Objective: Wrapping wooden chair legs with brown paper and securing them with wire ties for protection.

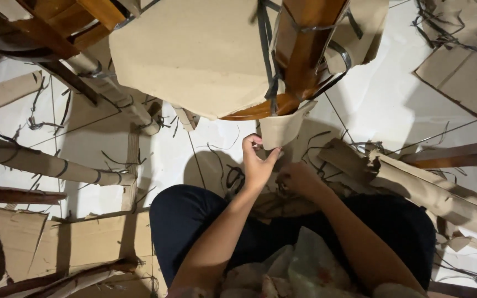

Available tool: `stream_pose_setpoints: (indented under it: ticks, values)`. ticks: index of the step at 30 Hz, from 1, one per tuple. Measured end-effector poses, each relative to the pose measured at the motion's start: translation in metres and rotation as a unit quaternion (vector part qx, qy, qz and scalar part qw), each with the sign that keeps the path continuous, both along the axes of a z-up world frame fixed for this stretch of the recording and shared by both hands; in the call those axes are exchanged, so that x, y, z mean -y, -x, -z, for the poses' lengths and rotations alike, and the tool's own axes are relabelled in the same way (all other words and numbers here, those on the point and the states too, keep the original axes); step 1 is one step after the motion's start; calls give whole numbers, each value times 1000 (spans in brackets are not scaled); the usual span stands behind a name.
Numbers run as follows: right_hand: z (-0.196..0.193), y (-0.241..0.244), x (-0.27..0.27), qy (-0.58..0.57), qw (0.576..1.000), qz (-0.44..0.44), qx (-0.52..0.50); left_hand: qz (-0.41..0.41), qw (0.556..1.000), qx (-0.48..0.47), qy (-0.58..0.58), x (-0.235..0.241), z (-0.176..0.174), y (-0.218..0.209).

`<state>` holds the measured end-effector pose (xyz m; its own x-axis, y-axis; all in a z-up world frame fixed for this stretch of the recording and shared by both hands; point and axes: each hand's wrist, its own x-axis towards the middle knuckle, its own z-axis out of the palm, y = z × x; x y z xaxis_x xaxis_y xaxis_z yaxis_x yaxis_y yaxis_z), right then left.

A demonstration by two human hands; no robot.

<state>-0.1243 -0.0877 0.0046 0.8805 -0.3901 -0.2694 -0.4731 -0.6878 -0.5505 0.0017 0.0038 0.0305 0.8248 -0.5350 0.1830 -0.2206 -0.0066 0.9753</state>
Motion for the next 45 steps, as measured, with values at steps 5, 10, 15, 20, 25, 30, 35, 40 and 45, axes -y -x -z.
stream_pose_setpoints:
  ticks: [5, 10, 15, 20, 25, 30, 35, 40, 45]
  values:
    - [-73, 10, -7, -85, 996, -14, 10, -24, 999, 38, 9, -3, 3, -1]
    - [-126, 39, 17, -158, 987, 4, 23, -31, 997, 68, 31, -1, 0, -2]
    - [-172, 49, 16, -169, 935, 96, 296, -23, 994, 91, 52, 2, 2, -6]
    - [-177, 65, 42, -136, 923, 247, 260, -8, 994, 88, 62, -1, -13, -6]
    - [-148, 82, 69, -222, 856, 316, 344, -1, 990, 119, 72, 0, -7, -3]
    - [-148, 75, 66, -249, 847, 321, 343, 6, 971, 223, 89, 4, -4, 1]
    - [-144, 60, 51, -282, 822, 321, 376, 27, 944, 321, 63, 5, 18, -5]
    - [-109, 46, 48, -444, 685, 360, 451, 39, 936, 350, 17, 2, 21, -4]
    - [-86, 27, 38, -570, 568, 373, 461, 178, 947, 253, -85, -5, 3, 5]
